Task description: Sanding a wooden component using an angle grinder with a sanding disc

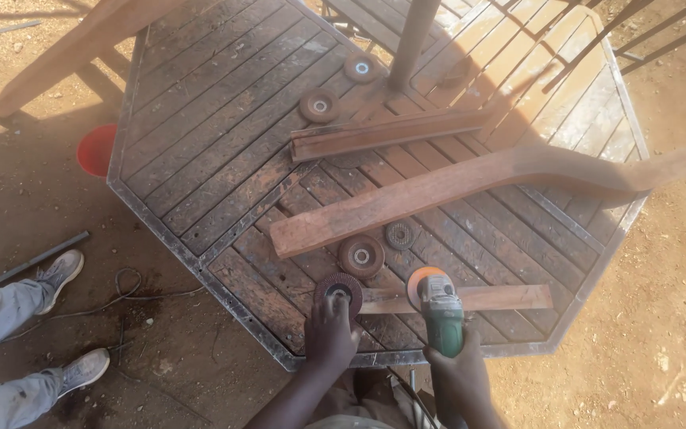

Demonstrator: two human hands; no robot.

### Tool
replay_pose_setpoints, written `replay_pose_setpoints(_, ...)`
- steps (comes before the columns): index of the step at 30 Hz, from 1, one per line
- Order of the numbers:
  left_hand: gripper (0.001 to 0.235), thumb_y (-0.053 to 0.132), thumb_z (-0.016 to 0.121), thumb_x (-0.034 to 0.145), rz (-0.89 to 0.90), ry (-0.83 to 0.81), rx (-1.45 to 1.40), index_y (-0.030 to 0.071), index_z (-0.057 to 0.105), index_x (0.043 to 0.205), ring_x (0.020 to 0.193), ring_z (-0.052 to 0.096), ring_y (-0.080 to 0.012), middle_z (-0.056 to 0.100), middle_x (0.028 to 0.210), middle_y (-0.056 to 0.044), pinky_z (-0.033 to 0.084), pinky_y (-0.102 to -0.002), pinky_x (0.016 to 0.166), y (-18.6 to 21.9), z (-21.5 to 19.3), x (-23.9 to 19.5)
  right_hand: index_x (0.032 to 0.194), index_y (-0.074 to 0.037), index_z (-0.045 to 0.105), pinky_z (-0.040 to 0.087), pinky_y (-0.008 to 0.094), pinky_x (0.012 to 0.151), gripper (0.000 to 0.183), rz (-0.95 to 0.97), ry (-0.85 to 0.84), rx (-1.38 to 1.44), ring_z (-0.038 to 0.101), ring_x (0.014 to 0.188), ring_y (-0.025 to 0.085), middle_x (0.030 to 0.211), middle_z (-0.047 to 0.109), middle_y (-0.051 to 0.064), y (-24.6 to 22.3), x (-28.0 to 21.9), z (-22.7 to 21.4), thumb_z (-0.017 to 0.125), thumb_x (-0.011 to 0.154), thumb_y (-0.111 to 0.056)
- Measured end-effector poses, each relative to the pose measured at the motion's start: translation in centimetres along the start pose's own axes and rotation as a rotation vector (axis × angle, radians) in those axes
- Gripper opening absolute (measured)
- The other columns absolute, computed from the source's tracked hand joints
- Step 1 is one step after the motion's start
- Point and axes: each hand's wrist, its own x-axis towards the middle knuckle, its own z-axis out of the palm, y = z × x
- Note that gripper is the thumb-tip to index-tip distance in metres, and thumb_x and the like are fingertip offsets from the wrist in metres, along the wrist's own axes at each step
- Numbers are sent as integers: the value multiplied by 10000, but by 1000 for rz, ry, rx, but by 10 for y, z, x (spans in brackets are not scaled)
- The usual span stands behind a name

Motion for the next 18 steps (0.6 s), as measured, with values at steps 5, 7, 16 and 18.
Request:
replay_pose_setpoints(5, 917, 303, 966, 687, 23, 0, 148, 164, 450, 1432, 1364, 394, -429, 415, 1506, -155, 504, -577, 971, -14, 27, 30, 1295, -137, 499, 483, 463, 844, 649, -29, -44, -40, 688, 962, 353, 1054, 698, 164, 14, 10, -17, 752, 720, -300)
replay_pose_setpoints(7, 917, 291, 965, 656, 13, 40, 182, 162, 483, 1425, 1330, 430, -403, 444, 1489, -147, 541, -533, 938, -16, 35, 33, 1346, -140, 494, 480, 445, 887, 689, -39, -66, -30, 683, 1006, 342, 1096, 695, 164, 14, 10, -29, 755, 724, -280)
replay_pose_setpoints(16, 373, 160, 511, 976, -649, 76, -1346, 51, 675, 1294, 1006, 724, -264, 732, 1131, -131, 632, -443, 792, 14, -41, 32, 1244, -174, 550, 504, 440, 814, 671, -117, -41, -103, 704, 915, 342, 997, 717, 169, 50, 77, -62, 807, 635, -293)
replay_pose_setpoints(18, 326, 119, 541, 909, -577, 82, -1654, 47, 644, 1210, 1041, 663, -281, 708, 1170, -163, 546, -469, 824, 10, -29, 31, 1330, -192, 538, 503, 450, 835, 702, -63, -40, -133, 703, 962, 383, 1033, 722, 199, 31, 62, -73, 757, 667, -265)
